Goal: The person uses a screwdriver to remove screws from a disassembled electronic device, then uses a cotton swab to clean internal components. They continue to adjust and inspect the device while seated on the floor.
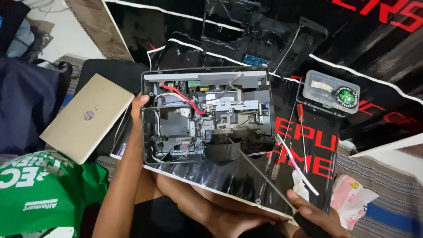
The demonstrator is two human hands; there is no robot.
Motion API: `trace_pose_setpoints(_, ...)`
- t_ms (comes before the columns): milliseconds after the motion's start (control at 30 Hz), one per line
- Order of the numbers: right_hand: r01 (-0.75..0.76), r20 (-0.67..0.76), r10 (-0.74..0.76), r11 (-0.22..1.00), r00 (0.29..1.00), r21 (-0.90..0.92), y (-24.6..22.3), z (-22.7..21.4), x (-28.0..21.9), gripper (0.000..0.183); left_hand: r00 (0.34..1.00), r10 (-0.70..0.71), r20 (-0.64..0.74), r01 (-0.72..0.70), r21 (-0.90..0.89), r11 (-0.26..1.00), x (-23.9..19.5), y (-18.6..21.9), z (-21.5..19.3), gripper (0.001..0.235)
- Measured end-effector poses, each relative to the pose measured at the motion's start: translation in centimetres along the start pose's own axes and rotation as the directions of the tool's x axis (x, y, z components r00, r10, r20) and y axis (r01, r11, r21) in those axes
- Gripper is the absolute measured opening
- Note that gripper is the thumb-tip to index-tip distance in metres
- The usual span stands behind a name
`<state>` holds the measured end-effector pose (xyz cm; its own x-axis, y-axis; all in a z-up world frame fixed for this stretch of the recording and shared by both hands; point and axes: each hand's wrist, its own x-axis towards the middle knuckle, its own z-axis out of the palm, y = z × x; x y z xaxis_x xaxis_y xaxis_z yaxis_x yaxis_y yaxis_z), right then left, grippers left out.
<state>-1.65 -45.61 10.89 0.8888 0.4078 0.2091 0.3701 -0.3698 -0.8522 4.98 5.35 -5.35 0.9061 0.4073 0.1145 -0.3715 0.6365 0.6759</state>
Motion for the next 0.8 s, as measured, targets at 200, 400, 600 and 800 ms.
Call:
trace_pose_setpoints(200, -0.237, 0.159, 0.183, 0.853, 0.970, 0.464, 1.6, -1.2, -0.8, 0.049, 1.000, -0.015, -0.012, 0.015, -0.015, 1.000, -0.7, 1.0, 2.4, 0.054)
trace_pose_setpoints(400, -0.187, 0.103, 0.163, 0.935, 0.981, 0.300, -0.5, -0.7, 1.9, 0.048, 0.986, 0.155, 0.054, -0.161, 0.122, 0.979, -1.1, 0.5, 4.1, 0.050)
trace_pose_setpoints(600, -0.265, 0.123, 0.237, 0.904, 0.964, 0.335, 3.2, -6.9, 4.9, 0.048, 0.970, 0.205, 0.134, -0.210, 0.028, 0.977, -0.9, -0.5, 1.4, 0.048)
trace_pose_setpoints(800, -0.309, 0.104, 0.291, 0.876, 0.951, 0.372, 12.5, -19.7, 7.3, 0.049, 0.934, 0.253, 0.251, -0.284, 0.096, 0.954, -0.8, -0.4, -0.7, 0.073)
